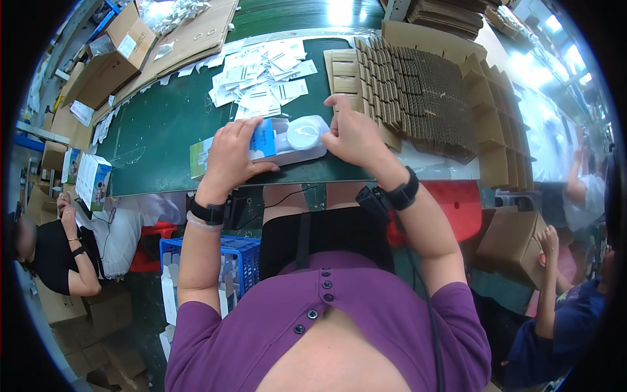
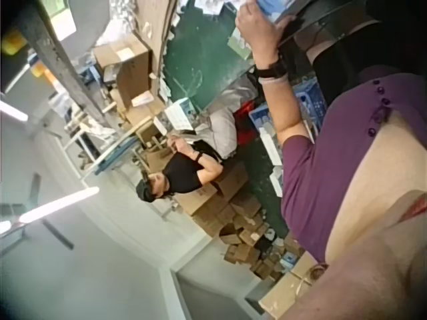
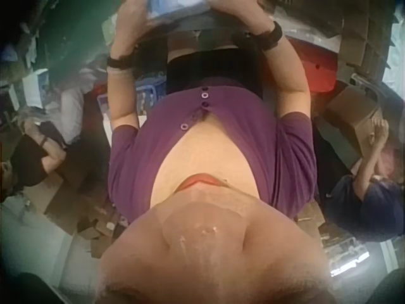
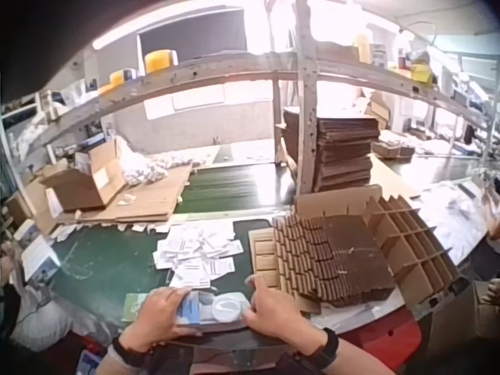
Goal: Pack small white components into paper boxes and seal them with stickers on a factory assembly line.
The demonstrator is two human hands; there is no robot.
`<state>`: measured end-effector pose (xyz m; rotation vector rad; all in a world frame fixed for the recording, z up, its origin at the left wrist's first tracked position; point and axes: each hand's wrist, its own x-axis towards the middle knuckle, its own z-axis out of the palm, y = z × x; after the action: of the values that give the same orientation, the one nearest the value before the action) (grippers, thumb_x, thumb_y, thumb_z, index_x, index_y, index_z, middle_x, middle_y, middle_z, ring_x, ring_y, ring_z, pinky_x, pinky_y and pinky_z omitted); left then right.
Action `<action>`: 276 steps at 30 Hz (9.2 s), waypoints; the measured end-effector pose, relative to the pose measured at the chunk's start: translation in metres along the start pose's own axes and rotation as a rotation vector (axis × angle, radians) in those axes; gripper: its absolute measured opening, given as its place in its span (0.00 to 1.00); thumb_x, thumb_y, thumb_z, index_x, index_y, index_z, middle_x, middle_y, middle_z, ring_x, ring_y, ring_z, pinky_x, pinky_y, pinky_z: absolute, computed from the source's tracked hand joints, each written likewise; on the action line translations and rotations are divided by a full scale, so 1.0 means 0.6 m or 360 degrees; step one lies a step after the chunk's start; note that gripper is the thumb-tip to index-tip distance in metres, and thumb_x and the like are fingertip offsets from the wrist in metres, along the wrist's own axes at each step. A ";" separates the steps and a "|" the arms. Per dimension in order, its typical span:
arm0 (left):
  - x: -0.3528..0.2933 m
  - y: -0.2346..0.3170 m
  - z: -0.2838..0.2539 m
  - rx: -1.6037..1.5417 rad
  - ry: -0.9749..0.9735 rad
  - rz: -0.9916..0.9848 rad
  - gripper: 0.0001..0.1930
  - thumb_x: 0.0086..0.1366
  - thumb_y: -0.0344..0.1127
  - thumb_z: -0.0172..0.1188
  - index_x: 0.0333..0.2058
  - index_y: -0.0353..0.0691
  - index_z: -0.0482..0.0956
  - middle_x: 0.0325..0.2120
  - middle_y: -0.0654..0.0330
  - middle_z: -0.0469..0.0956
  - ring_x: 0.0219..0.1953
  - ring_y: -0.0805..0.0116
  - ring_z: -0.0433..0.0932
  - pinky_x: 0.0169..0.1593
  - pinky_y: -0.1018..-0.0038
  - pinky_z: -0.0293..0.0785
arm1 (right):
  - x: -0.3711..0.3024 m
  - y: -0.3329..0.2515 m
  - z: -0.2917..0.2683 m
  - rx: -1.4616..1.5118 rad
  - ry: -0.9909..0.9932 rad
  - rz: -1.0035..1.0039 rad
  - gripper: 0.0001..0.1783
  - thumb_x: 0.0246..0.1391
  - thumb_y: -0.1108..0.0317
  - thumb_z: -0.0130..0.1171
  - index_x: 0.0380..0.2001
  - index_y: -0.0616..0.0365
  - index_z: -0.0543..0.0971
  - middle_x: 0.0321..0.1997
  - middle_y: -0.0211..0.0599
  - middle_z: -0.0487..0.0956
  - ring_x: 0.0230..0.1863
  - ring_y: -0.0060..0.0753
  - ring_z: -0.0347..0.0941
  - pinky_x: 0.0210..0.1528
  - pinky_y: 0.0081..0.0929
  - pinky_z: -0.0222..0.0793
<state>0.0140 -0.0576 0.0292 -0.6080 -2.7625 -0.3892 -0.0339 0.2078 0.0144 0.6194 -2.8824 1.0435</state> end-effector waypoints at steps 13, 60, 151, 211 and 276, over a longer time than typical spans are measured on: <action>-0.009 -0.013 -0.012 -0.0026 -0.0048 -0.0052 0.45 0.39 0.51 0.80 0.56 0.42 0.72 0.50 0.53 0.76 0.53 0.50 0.73 0.58 0.59 0.67 | -0.013 -0.010 -0.028 -0.0195 -0.0020 -0.0071 0.25 0.49 0.68 0.56 0.52 0.55 0.67 0.25 0.39 0.79 0.31 0.49 0.78 0.35 0.45 0.72; 0.005 -0.005 0.012 -0.0101 -0.0008 0.0077 0.33 0.42 0.48 0.77 0.48 0.48 0.75 0.55 0.57 0.74 0.58 0.54 0.71 0.62 0.59 0.62 | 0.081 -0.063 -0.012 0.0027 -0.0239 -0.0314 0.11 0.53 0.63 0.66 0.35 0.59 0.82 0.31 0.46 0.83 0.36 0.46 0.81 0.39 0.38 0.75; 0.096 0.103 0.009 -0.2764 0.0497 -0.0155 0.10 0.67 0.29 0.53 0.47 0.40 0.73 0.51 0.55 0.75 0.52 0.67 0.75 0.54 0.74 0.74 | 0.022 -0.080 0.015 0.2162 0.0304 -0.0572 0.14 0.65 0.76 0.44 0.51 0.54 0.72 0.63 0.42 0.69 0.61 0.28 0.65 0.63 0.23 0.60; 0.075 0.133 0.025 -0.2370 0.0907 0.0071 0.17 0.53 0.26 0.45 0.43 0.39 0.66 0.58 0.46 0.67 0.62 0.58 0.64 0.68 0.63 0.55 | -0.009 -0.083 0.000 0.1835 0.0310 -0.0792 0.21 0.58 0.75 0.42 0.56 0.57 0.66 0.75 0.52 0.52 0.77 0.47 0.45 0.74 0.39 0.41; 0.077 0.123 0.018 -0.1783 0.0903 -0.0019 0.08 0.52 0.30 0.44 0.31 0.37 0.71 0.53 0.47 0.73 0.56 0.59 0.71 0.63 0.65 0.61 | -0.046 -0.079 -0.038 -0.0258 0.1019 -0.1465 0.16 0.43 0.75 0.68 0.39 0.51 0.85 0.44 0.26 0.82 0.45 0.31 0.76 0.48 0.33 0.73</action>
<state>0.0038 0.0271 0.0492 -0.5537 -1.8096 -1.8102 0.0063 0.1987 0.0569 1.1574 -1.7703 0.6628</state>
